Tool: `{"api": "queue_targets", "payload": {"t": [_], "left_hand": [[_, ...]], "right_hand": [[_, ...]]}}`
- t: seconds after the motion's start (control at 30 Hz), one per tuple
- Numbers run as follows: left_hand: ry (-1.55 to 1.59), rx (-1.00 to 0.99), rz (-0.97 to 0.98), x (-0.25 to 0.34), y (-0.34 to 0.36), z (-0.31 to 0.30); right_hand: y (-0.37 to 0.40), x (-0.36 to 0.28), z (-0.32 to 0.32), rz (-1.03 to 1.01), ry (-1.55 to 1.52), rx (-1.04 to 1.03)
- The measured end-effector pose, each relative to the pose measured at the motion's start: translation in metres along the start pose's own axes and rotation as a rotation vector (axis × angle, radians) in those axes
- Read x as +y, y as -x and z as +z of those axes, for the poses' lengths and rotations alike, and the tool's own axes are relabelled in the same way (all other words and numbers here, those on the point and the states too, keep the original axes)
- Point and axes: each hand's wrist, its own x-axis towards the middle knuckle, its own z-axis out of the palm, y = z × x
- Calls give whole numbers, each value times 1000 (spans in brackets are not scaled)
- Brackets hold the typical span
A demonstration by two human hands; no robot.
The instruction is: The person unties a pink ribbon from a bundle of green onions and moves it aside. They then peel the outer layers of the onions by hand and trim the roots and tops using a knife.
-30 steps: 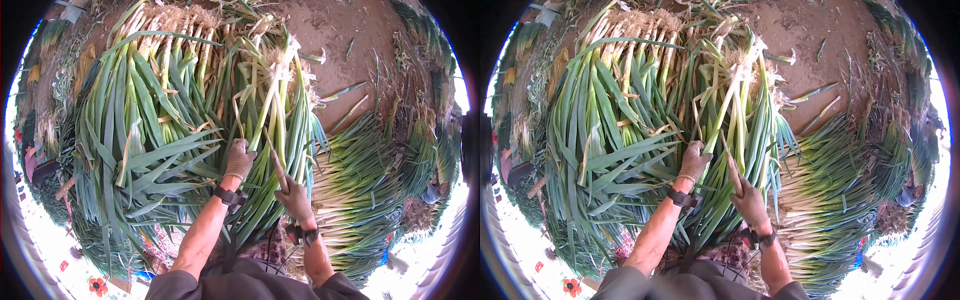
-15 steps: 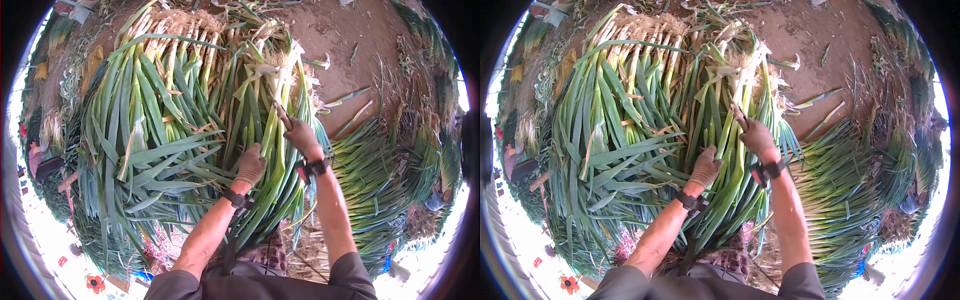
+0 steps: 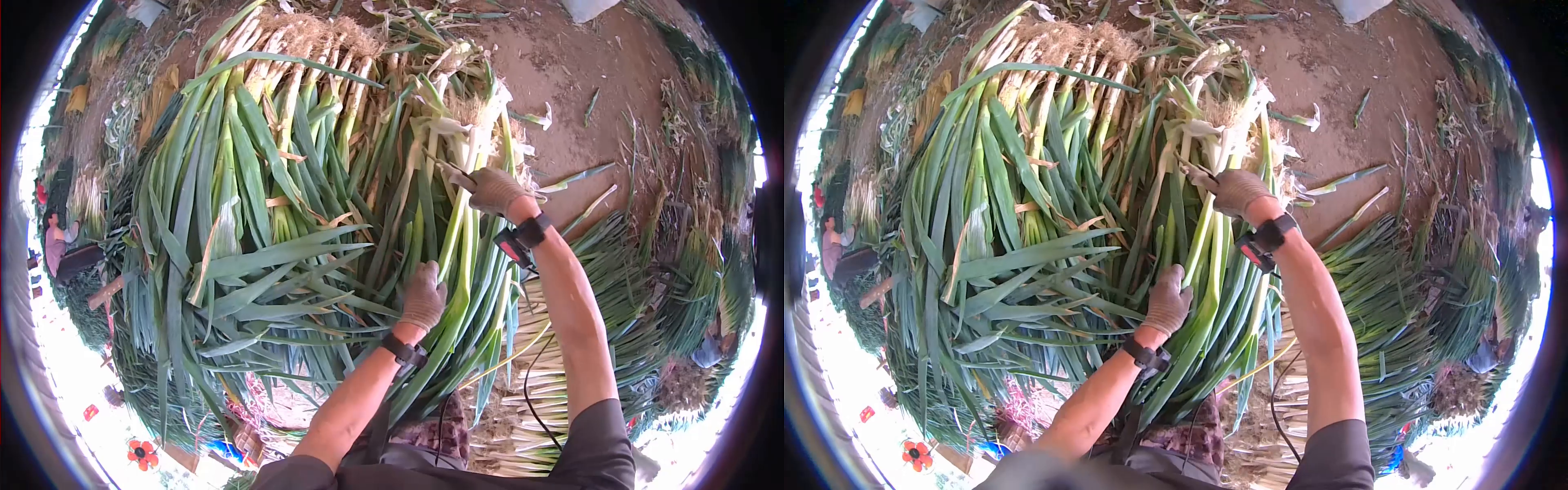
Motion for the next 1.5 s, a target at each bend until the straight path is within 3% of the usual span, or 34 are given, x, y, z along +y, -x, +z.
{"api": "queue_targets", "payload": {"t": [0.07, 0.13, 0.27, 0.3, 0.33, 0.4, 0.47, 0.5, 0.53, 0.6, 0.67, 0.7, 0.73, 0.8, 0.87, 0.9, 0.93, 1.0, 1.07, 1.13, 1.17, 1.2, 1.27, 1.33, 1.4, 1.5], "left_hand": [[50, -2, -11, 8, 2, -4], [62, 0, -11, 9, 5, -4], [99, 12, 6, 19, 12, 0], [88, 59, 67, 19, 14, 5], [108, 51, 35, 25, 16, 6], [149, 54, 51, 30, 20, 6], [151, 86, 31, 33, 23, 8], [153, 90, 27, 41, 24, 3], [155, 102, 27, 48, 23, 0], [177, 137, 62, 56, 26, 5], [202, 166, 62, 63, 26, 15], [222, 144, 25, 70, 27, 18], [163, 229, 145, 66, 29, 33], [156, 154, 92, 67, 30, 45], [68, -13, 7, 66, 27, 47], [58, -129, -14, 65, 23, 36], [47, -245, -36, 65, 16, 20], [-148, -69, 108, 59, 1, -22], [-175, 150, 142, 59, -36, -94], [-378, 407, 146, 57, -73, -147], [-511, 427, 134, 48, -93, -171], [-644, 449, 120, 35, -112, -194], [-905, 345, -84, 15, -144, -227], [-1262, 337, -110, -17, -158, -246], [-1455, 339, -56, -59, -160, -252], [-1530, 293, -27, -81, -165, -249]], "right_hand": [[-42, 3, 18, 81, -10, -49], [-47, -9, 6, 8, 56, -62], [-97, 1, -5, 75, -175, 168], [-107, 1, -20, 163, -115, 112], [-115, 5, -31, 226, -146, 163], [-138, 28, -44, 9, 10, 358], [-149, 54, -48, 238, -251, 530], [-134, 55, -50, 230, -302, 718], [-113, 55, -50, 255, -369, 761], [-91, 59, -37, 201, -419, 637], [-51, 47, -20, 65, -453, 361], [-28, 37, -8, 28, -472, 316], [-6, 26, 1, -13, -491, 268], [35, 8, 2, 13, -457, 178], [36, 33, 42, 11, -594, 327], [36, 46, 50, 107, -581, 305], [28, 71, 78, 188, -789, 345], [52, 61, 71, 269, -757, 446], [70, 34, 81, 317, -975, 299], [84, 7, 109, 219, -944, 176], [92, -8, 115, 235, -948, 113], [106, -25, 122, 188, -926, 242], [139, -67, 106, 306, -998, 160], [156, -89, 123, 133, -838, 100], [177, -110, 134, 17, -943, 160], [188, -116, 151, 62, -1022, 118]]}}
